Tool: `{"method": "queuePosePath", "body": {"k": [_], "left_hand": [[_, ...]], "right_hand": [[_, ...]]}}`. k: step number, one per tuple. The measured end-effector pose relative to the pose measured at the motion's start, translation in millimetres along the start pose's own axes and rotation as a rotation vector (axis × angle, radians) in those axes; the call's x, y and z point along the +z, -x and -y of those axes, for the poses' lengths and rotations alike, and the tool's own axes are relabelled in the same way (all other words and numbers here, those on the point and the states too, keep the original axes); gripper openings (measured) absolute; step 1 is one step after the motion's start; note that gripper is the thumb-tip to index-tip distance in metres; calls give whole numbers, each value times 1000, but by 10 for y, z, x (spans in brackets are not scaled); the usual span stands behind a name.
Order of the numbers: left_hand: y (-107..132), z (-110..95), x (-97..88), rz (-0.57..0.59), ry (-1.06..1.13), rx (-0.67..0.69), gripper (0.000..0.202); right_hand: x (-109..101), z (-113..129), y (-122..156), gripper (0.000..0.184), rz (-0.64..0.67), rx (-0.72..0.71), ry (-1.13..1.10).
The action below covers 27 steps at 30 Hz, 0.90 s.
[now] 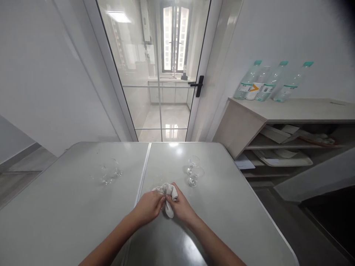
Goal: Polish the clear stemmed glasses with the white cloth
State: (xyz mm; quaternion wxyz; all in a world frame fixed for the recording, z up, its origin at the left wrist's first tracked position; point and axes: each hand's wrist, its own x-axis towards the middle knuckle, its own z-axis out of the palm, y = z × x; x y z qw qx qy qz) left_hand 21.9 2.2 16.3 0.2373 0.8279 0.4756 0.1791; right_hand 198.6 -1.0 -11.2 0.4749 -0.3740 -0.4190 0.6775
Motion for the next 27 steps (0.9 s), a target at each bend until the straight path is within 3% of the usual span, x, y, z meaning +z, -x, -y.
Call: {"method": "queuePosePath", "body": {"k": [3, 8, 11, 14, 19, 23, 27], "left_hand": [[-109, 147, -57, -127, 94, -57, 43], [-211, 390, -66, -431, 567, -237, 38], [-183, 441, -63, -280, 818, -177, 69], [-159, 501, -70, -161, 915, -106, 71], [-186, 639, -14, -304, 965, -143, 69], [-172, 580, 88, -289, 961, -88, 76], [-129, 466, 148, -294, 803, -73, 63]], "right_hand": [[11, 22, -127, 41, -30, 30, 31], [38, 34, -219, 47, -19, 264, -296], [41, 28, -195, 47, 47, 314, -350], [34, 62, -155, 43, 121, 365, -380], [2, 166, -108, 64, 272, 424, -450], [-36, 92, -86, 39, 205, 284, -291], [-73, 30, -55, 37, 336, 221, -13]]}}
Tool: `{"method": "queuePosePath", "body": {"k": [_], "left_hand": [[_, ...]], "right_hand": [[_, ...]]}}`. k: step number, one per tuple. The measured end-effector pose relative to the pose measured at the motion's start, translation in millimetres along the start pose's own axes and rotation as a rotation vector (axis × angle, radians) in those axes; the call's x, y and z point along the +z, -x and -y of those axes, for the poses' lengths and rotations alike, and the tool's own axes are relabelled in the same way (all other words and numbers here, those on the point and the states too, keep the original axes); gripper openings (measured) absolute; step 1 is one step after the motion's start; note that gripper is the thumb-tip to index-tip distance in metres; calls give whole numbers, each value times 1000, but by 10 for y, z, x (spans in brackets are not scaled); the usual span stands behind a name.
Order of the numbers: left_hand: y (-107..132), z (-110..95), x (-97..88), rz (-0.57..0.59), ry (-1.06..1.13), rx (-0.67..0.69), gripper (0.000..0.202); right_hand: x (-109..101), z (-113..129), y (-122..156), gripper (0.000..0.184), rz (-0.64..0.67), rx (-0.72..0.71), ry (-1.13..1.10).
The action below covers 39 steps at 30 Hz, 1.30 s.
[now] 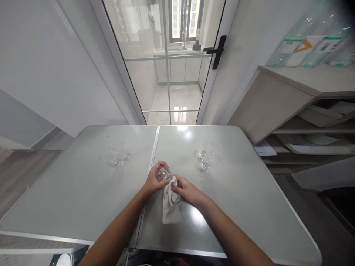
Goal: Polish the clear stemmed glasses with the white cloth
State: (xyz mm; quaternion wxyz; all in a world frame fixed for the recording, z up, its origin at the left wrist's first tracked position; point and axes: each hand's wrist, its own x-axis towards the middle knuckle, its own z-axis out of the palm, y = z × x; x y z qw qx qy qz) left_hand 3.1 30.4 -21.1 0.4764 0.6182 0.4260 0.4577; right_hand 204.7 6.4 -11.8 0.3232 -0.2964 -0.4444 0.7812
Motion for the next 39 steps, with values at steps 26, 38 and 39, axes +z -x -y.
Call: {"method": "queuePosePath", "body": {"k": [26, 38, 39], "left_hand": [[79, -68, 59, -400, -86, 119, 37], [74, 80, 65, -633, -364, 433, 40], [75, 98, 63, -588, -402, 504, 41]], "right_hand": [[122, -5, -80, 44, -549, -264, -231], [98, 104, -104, 27, -346, -250, -560], [100, 90, -110, 27, -338, -254, -530]]}}
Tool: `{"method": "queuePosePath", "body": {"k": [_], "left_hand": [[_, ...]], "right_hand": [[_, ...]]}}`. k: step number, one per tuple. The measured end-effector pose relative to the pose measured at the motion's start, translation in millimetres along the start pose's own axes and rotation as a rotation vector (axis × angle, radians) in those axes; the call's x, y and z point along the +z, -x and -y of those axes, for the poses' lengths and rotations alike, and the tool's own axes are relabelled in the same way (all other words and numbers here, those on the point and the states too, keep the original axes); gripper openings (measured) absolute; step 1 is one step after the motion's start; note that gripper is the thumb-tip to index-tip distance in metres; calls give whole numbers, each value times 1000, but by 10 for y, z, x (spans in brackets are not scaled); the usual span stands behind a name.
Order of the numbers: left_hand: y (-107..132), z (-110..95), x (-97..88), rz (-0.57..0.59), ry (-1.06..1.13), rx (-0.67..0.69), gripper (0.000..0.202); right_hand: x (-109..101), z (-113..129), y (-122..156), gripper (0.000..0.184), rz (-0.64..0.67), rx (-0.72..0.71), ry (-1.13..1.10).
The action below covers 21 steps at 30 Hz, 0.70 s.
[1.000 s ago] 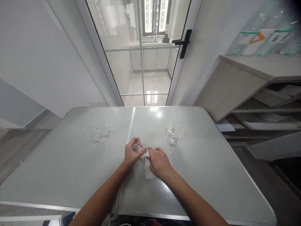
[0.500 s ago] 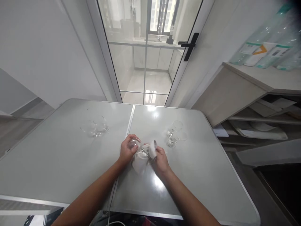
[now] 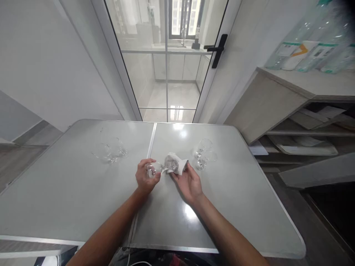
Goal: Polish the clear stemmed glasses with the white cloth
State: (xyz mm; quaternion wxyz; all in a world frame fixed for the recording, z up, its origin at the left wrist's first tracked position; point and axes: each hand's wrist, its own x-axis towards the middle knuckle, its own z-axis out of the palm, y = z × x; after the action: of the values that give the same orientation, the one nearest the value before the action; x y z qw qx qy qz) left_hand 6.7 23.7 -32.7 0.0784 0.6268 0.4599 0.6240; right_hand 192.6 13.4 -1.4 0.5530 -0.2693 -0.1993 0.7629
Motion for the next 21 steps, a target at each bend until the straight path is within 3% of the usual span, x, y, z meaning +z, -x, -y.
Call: {"method": "queuePosePath", "body": {"k": [3, 8, 13, 15, 17, 21], "left_hand": [[33, 21, -11, 100, 16, 196, 46], [37, -90, -69, 218, -130, 380, 54], [-38, -200, -110, 301, -218, 744, 55], [-48, -200, -118, 287, -205, 775, 56], [-44, -195, -125, 269, -190, 769, 56], [-41, -226, -126, 240, -174, 735, 55]], "right_hand": [[-74, -49, -16, 24, -38, -86, 221], [-252, -119, -58, 25, -113, -205, 631], [-273, -100, -44, 22, -177, -245, 858], [-262, -97, -39, 24, -204, -214, 813], [-246, -100, -43, 32, -197, -135, 616], [-208, -90, -55, 41, -61, 65, 290]]}}
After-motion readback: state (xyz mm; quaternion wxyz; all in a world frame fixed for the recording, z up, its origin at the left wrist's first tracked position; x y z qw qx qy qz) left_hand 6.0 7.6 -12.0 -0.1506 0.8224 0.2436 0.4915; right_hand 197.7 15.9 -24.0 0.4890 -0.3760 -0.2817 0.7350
